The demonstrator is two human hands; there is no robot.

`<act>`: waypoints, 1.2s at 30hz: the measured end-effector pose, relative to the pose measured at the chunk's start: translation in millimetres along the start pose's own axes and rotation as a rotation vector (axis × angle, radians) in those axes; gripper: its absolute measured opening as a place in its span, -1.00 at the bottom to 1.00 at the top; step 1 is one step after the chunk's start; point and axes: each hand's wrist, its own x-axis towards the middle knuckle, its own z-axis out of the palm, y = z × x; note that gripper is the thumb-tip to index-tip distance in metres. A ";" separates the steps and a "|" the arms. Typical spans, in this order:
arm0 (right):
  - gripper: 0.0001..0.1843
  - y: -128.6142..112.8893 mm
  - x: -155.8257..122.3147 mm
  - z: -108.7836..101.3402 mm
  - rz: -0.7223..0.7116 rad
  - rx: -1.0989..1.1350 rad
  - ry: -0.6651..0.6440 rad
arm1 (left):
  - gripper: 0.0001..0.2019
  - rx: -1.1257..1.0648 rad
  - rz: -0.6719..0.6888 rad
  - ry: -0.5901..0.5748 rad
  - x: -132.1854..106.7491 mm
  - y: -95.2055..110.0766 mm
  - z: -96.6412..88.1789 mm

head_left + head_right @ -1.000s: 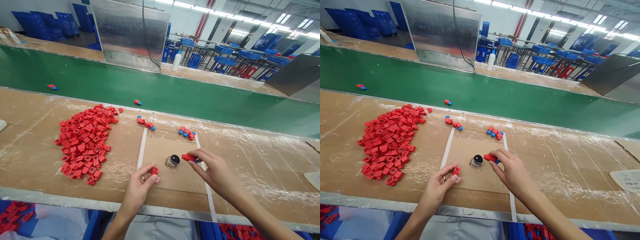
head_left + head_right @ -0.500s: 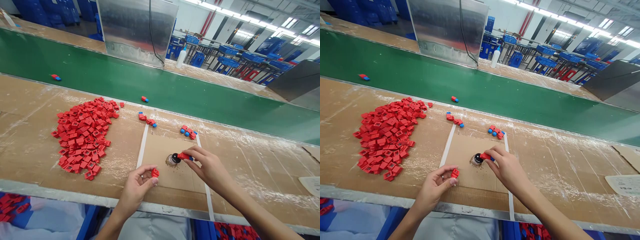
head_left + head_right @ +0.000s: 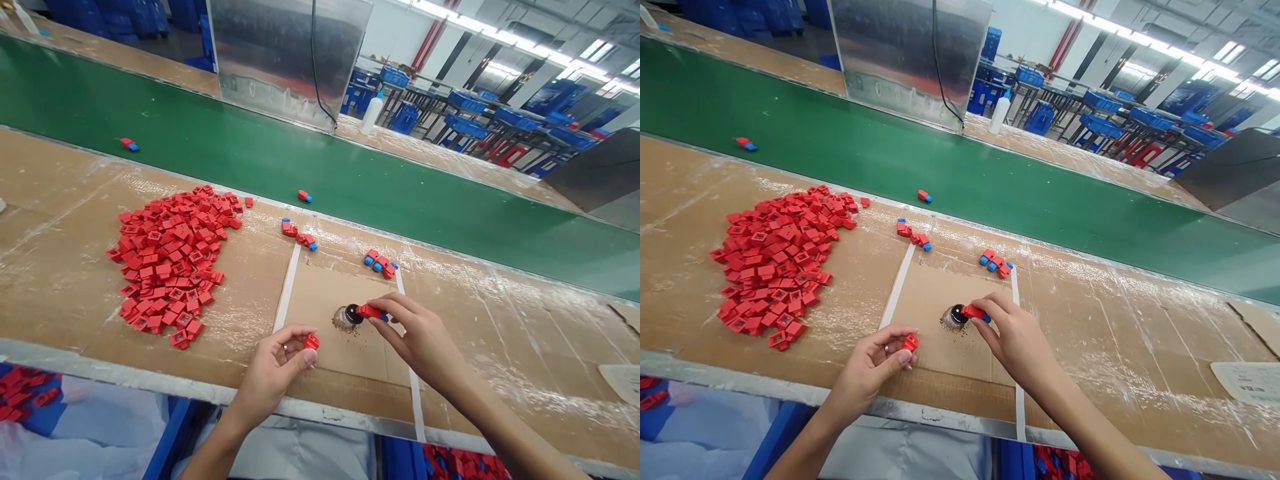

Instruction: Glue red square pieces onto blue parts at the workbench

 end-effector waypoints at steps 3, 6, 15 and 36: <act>-0.82 -1.3 0.3 -1.8 0.005 0.008 -0.002 | -0.66 0.001 0.014 -0.014 0.4 -1.9 -0.6; -0.82 -2.5 1.3 -2.8 -0.010 0.012 0.012 | -0.67 -0.005 0.020 -0.018 0.4 -3.4 -1.2; -0.82 -4.4 8.7 -22.7 -0.001 0.032 0.083 | -0.67 -0.063 0.023 -0.048 -1.7 -2.4 -1.0; -0.86 -20.1 -5.2 -11.6 0.054 0.179 0.081 | -0.69 -0.122 0.006 -0.053 -1.8 -3.6 -1.7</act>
